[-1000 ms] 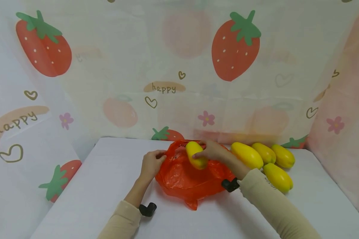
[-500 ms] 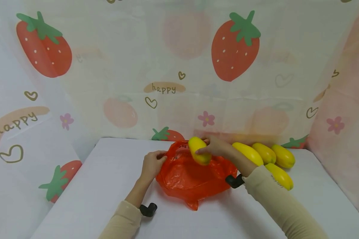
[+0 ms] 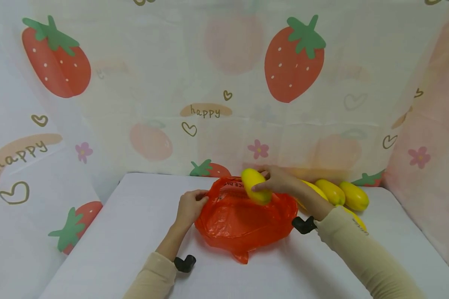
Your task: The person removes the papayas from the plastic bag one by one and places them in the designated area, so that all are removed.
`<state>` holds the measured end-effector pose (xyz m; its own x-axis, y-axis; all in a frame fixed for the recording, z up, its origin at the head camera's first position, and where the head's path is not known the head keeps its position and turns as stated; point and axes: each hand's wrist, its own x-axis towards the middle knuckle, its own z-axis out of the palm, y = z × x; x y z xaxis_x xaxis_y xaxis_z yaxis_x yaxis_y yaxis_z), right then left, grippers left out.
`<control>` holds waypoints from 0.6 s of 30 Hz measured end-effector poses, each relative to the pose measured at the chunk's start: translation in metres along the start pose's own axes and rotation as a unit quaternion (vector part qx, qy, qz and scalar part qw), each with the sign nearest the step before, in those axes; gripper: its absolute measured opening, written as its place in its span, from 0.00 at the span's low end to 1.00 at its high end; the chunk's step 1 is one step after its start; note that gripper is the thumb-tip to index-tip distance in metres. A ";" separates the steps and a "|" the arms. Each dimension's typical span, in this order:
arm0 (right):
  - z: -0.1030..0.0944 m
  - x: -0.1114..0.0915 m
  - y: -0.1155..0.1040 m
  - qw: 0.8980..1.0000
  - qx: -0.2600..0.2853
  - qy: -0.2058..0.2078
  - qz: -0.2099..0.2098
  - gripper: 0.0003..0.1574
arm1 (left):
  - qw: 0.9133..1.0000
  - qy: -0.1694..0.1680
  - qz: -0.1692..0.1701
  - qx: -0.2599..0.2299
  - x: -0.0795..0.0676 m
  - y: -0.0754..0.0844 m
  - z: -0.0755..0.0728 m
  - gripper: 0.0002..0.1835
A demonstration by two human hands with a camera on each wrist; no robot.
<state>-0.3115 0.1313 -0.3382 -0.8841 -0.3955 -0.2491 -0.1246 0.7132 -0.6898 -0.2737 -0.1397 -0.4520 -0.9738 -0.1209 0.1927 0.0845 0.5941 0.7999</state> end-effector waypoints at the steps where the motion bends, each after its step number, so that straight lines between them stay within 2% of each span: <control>1: -0.001 -0.001 0.000 1.000 -0.001 -0.001 -0.002 0.48 | 1.000 -0.001 -0.002 0.000 0.000 0.000 0.000 0.13; 18: -0.023 -0.016 0.010 0.999 -0.036 0.015 -0.016 0.48 | 1.000 -0.002 -0.002 -0.004 0.001 0.000 0.000 0.13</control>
<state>-0.3095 0.1581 -0.3258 -0.8918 -0.4026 -0.2065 -0.1843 0.7400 -0.6469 -0.2741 -0.1400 -0.4515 -0.9751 -0.1189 0.1873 0.0828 0.5881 0.8046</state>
